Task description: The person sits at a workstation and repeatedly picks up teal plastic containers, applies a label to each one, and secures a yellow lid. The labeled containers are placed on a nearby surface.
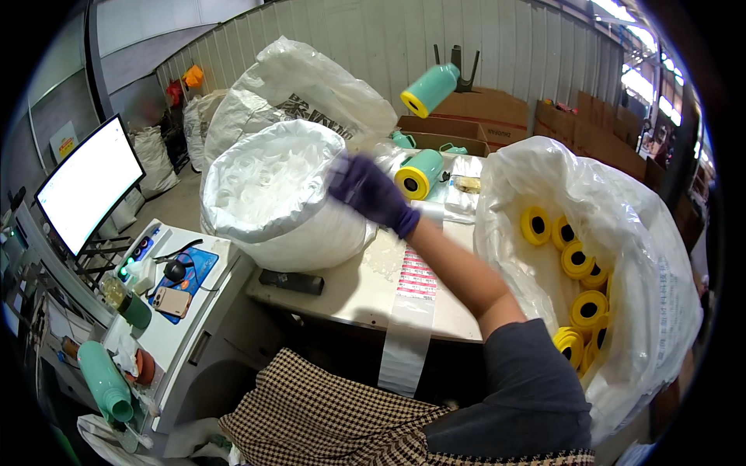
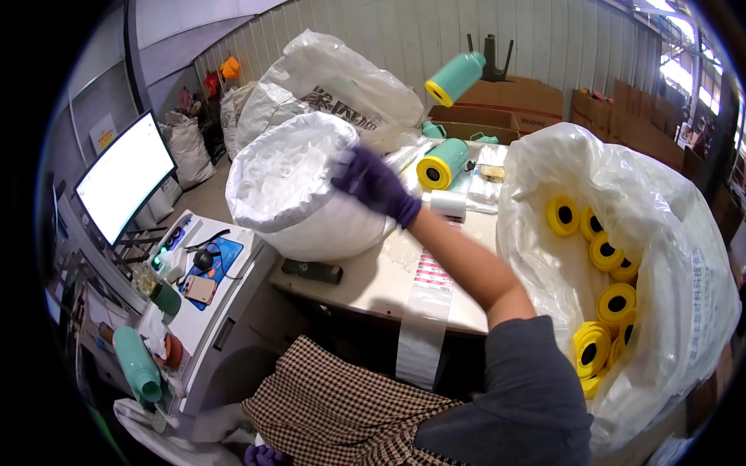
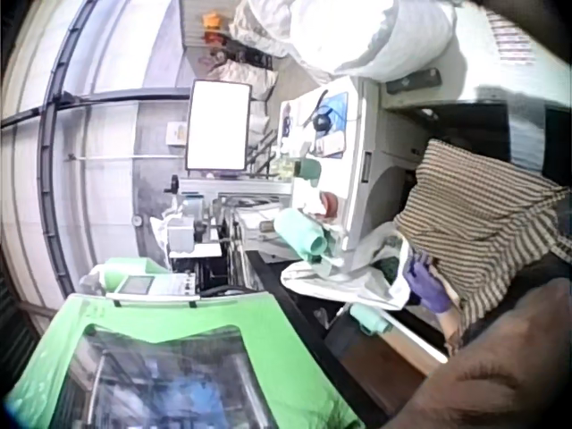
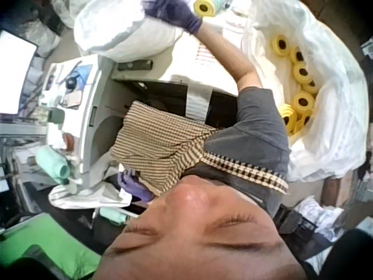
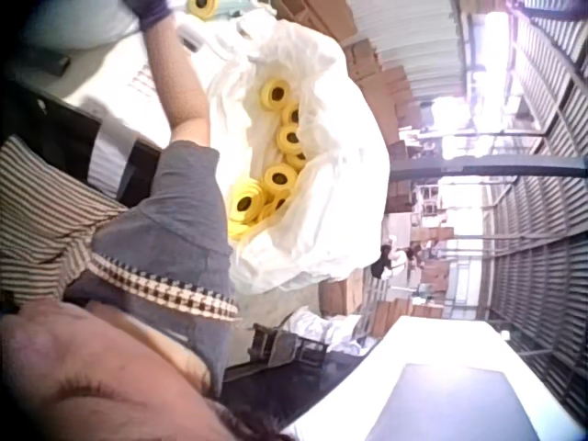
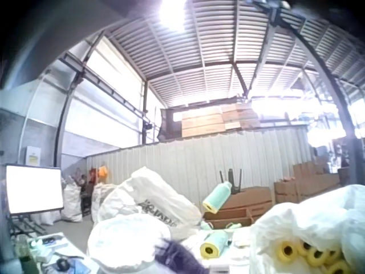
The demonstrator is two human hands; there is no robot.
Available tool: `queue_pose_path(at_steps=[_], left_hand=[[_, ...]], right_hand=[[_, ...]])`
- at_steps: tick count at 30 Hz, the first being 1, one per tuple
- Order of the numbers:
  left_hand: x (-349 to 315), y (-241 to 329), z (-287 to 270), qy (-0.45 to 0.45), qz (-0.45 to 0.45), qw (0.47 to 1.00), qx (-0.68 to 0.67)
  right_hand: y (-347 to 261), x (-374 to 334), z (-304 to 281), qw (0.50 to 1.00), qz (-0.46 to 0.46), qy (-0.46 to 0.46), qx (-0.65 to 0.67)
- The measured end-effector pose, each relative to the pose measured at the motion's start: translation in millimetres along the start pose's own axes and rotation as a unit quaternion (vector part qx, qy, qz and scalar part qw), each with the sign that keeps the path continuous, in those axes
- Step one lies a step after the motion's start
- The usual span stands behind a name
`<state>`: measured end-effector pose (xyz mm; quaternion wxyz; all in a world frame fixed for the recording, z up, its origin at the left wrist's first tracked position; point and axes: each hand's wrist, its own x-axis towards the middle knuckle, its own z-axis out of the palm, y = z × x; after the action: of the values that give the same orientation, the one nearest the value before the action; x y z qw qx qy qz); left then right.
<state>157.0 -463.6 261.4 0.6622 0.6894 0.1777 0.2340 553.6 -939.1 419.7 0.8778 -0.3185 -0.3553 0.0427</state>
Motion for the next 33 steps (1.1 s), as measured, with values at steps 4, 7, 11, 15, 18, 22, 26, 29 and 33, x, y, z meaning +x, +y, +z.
queue_pose_path(at_steps=[4, 7, 11, 15, 18, 22, 26, 29, 33], left_hand=[[-8.9, 20.9, -3.4, 0.045, -0.048, 0.998, 0.027], [1.1, -3.9, -39.9, 0.039, -0.025, 0.994, 0.102], [-1.1, -76.6, -105.3, 0.16, -0.057, 0.985, 0.027], [0.6, -120.7, -162.1, 0.183, -0.057, 0.981, -0.016], [10.8, -167.0, -234.9, 0.218, -0.044, 0.973, -0.063], [24.9, -208.7, -333.6, 0.448, -0.108, 0.874, -0.153], [7.6, -301.6, -459.4, 0.524, -0.182, 0.78, -0.289], [-11.6, -341.2, -527.6, 0.344, -0.205, 0.871, 0.286], [76.5, -363.5, -476.1, 0.421, -0.332, 0.837, 0.103]], right_hand=[[161.7, -58.2, 102.2, 0.968, 0.244, -0.002, 0.061], [243.0, -88.2, 154.6, 0.928, 0.319, -0.183, -0.056], [297.8, -109.6, 203.8, 0.848, 0.418, -0.3, -0.129], [351.1, -127.5, 205.3, 0.872, 0.466, -0.132, 0.067], [375.6, -134.9, 201.9, 0.892, 0.44, -0.089, 0.045], [368.9, -127.6, 195.0, 0.88, 0.464, -0.1, 0.028], [378.5, -128.0, 196.5, 0.865, 0.487, -0.118, 0.012], [389.6, -129.4, 190.8, 0.859, 0.501, -0.098, 0.044], [383.8, -124.5, 207.1, 0.847, 0.526, -0.069, 0.038]])
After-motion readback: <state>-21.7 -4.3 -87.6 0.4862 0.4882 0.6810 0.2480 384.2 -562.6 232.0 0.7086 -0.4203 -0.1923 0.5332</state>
